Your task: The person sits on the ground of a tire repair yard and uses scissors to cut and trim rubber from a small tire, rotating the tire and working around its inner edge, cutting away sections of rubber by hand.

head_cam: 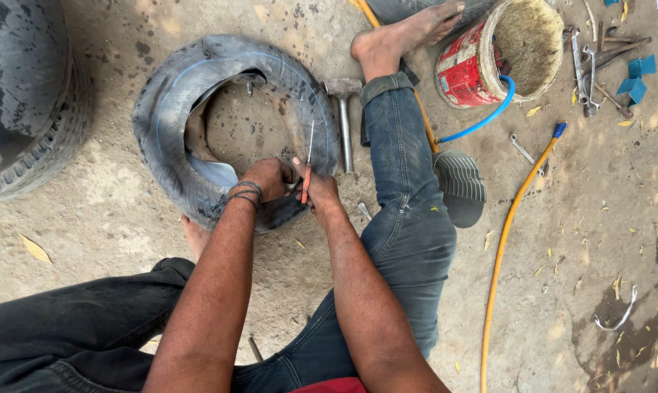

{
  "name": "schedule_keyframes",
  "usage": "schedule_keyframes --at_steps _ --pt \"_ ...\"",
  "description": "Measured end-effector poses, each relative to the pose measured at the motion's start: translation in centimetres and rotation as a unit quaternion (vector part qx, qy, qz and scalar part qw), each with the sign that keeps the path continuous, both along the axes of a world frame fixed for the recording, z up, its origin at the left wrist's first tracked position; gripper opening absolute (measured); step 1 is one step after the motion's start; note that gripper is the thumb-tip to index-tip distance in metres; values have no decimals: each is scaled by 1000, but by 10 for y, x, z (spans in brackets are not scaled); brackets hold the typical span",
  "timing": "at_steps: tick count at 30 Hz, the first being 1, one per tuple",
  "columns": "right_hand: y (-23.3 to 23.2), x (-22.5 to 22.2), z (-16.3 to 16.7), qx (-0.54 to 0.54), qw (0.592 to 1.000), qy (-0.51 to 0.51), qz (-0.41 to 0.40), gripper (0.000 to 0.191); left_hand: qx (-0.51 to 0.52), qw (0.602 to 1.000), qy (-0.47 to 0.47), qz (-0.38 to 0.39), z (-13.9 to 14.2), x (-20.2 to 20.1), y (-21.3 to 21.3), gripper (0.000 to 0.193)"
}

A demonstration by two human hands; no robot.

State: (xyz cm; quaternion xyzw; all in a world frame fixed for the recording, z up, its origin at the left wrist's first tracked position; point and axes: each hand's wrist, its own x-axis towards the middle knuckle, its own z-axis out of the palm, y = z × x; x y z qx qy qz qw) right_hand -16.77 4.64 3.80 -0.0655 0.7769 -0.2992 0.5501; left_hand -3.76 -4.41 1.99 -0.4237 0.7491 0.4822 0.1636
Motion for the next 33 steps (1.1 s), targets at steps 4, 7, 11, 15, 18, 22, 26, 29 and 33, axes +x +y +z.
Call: schedule_keyframes --at_steps 4,7,11,15,18,22,26,29,33 --pt "-1 0 -4 -49 999 21 -4 63 -3 1000 -20 -19 -4 -1 -2 35" --pt "-1 -2 -5 14 999 10 41 68 -28 999 -3 -39 -5 -2 -1 34" --pt "-2 -1 -5 -25 1000 4 -10 63 -2 1000 -10 -13 -3 -1 1 33" --pt "-2 1 -7 -57 998 4 -26 63 -10 1000 -3 -12 -2 1 0 32" --pt "-1 0 -8 -21 1000 3 -12 66 -8 1000 -1 -19 -2 1 2 34" --pt "-1 -2 -9 -6 1000 15 -7 66 0 999 -41 -17 -1 -1 4 29" --pt "0 -2 -11 -13 999 31 10 68 3 1000 -26 -9 1 -1 3 33" --pt "0 -3 -12 -5 1000 23 12 68 4 999 -42 -22 5 -2 2 31" --pt "-5 -3 -6 -78 996 40 -8 66 -64 996 -64 29 13 -5 -1 30"
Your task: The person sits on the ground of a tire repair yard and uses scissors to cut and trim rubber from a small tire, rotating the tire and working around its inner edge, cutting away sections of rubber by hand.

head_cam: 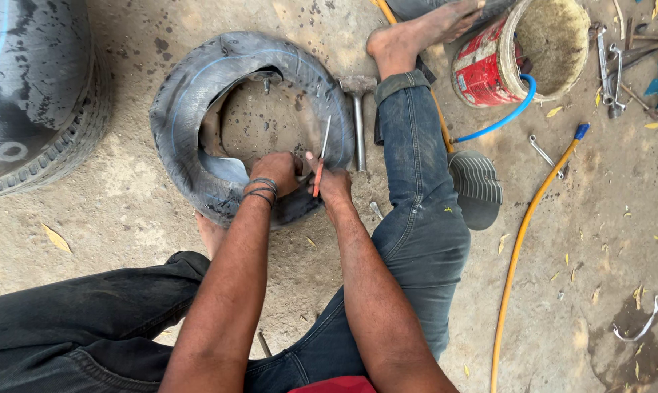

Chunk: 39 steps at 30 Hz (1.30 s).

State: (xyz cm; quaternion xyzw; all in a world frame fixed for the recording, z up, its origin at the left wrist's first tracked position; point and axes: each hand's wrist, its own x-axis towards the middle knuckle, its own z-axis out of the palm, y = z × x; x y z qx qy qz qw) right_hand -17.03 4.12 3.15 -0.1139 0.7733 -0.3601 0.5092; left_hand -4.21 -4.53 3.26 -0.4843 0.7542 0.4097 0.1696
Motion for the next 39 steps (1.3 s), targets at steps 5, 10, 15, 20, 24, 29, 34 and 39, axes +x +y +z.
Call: schedule_keyframes --at_steps 5,10,15,20,24,29,34,39 --pt "-10 5 21 -29 999 -21 1 64 -104 990 -16 94 12 12 -19 25" --pt "-9 20 37 -27 994 -101 -2 59 -127 990 -45 36 26 11 -26 23" --pt "0 18 31 -10 992 -120 34 64 -113 992 38 47 29 -6 -7 22" --pt "6 14 18 4 994 -105 37 65 -77 993 87 19 12 -2 -13 27" --pt "8 17 12 -17 996 -76 35 68 -83 985 153 20 -5 7 -15 24" --pt "7 14 12 18 995 -87 34 69 -57 983 170 27 -17 10 -10 21" --pt "6 11 15 32 995 -88 19 68 0 983 176 59 -19 14 -9 22" --pt "6 10 16 60 994 -84 45 71 -15 984 174 39 -18 13 -8 19"
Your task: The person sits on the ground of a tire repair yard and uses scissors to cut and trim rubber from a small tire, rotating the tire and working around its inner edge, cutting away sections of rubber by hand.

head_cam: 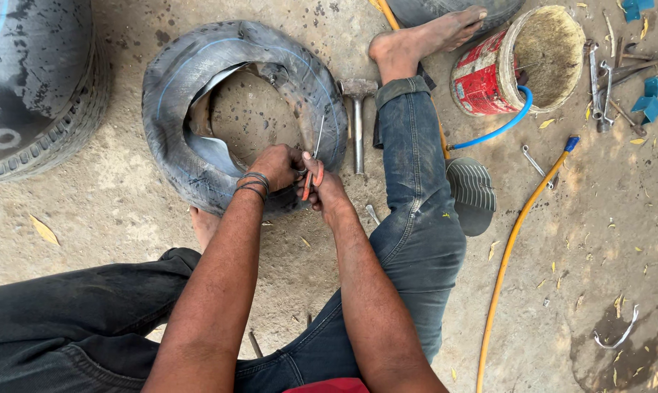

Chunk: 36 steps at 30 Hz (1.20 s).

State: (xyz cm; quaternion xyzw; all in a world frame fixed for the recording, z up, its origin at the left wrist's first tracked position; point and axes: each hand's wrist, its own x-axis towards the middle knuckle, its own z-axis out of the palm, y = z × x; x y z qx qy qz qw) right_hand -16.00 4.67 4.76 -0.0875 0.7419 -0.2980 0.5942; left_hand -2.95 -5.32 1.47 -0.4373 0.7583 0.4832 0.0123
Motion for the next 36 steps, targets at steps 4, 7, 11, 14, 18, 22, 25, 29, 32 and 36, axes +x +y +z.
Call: schedule_keyframes --at_steps 4,7,11,14,18,22,25,29,32,36 --pt "1 0 -1 -13 1000 2 -22 70 41 999 -3 7 2 2 0 21" --pt "1 -1 -1 -29 999 3 -20 71 37 999 -16 10 0 0 0 21" --pt "1 -3 0 6 999 -32 -30 72 8 1000 -21 -21 -6 -4 4 19" --pt "0 -3 2 1 999 -6 -46 69 19 999 -29 -15 -8 -5 4 18" --pt "-1 -3 3 13 999 -11 -29 68 -1 999 -32 -35 -4 -6 3 21" --pt "1 -6 0 -2 999 -11 -43 66 33 998 -56 -25 0 -7 5 19" --pt "2 -8 -6 -16 999 10 -36 67 21 999 -44 -25 2 -7 4 24" --pt "1 -11 -12 25 999 22 -11 69 31 996 -72 -44 2 -8 5 22" --pt "1 -12 -13 23 999 34 -23 69 49 995 -77 -42 2 -10 5 23" --pt "1 -12 -13 20 999 31 -21 69 35 995 -77 -53 2 -10 4 25"
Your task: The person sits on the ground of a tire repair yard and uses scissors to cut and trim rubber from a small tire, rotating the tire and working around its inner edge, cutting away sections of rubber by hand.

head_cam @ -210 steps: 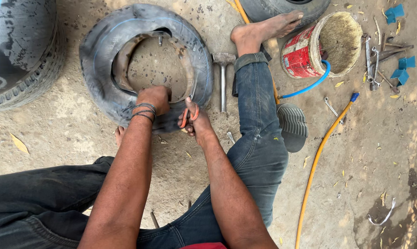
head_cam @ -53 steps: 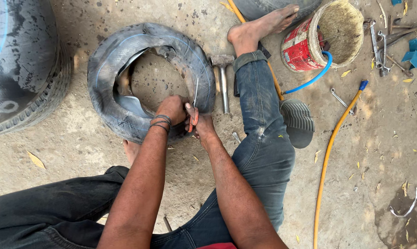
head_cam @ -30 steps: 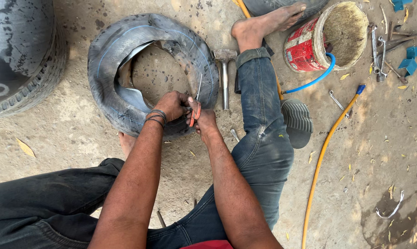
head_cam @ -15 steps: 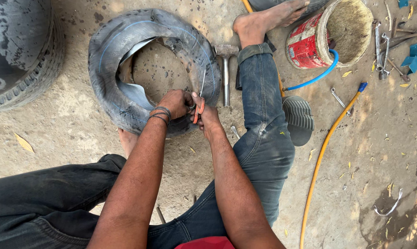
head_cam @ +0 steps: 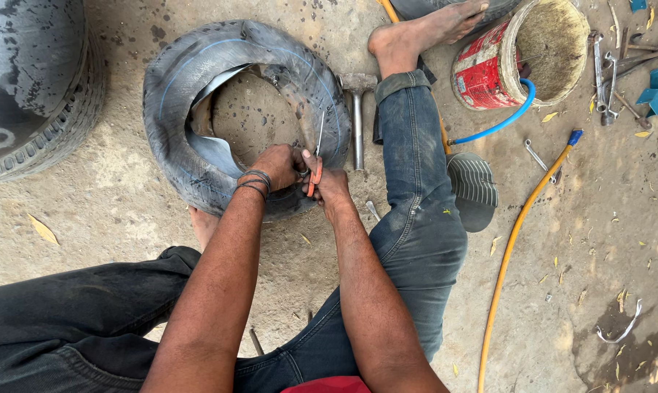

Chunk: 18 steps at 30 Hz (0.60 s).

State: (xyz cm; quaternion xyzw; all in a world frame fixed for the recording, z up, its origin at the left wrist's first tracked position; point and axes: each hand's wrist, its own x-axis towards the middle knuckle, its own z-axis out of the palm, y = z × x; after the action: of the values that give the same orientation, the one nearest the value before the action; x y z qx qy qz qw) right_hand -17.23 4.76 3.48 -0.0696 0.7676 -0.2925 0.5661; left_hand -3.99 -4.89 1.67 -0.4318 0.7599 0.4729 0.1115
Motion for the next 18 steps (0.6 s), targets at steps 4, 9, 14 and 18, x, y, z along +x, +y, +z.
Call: schedule_keyframes --at_steps 4,9,14,18 --pt "-1 0 1 11 1000 11 0 68 12 1000 -7 -2 0 1 0 23" --pt "1 0 1 -1 1000 10 -1 67 19 1000 5 -1 -5 2 1 22" --pt "0 -1 -4 0 1000 21 -2 66 22 1000 4 -8 -9 2 2 24" --pt "-1 -3 -8 23 999 28 17 65 23 1000 -5 -17 -9 1 3 24"
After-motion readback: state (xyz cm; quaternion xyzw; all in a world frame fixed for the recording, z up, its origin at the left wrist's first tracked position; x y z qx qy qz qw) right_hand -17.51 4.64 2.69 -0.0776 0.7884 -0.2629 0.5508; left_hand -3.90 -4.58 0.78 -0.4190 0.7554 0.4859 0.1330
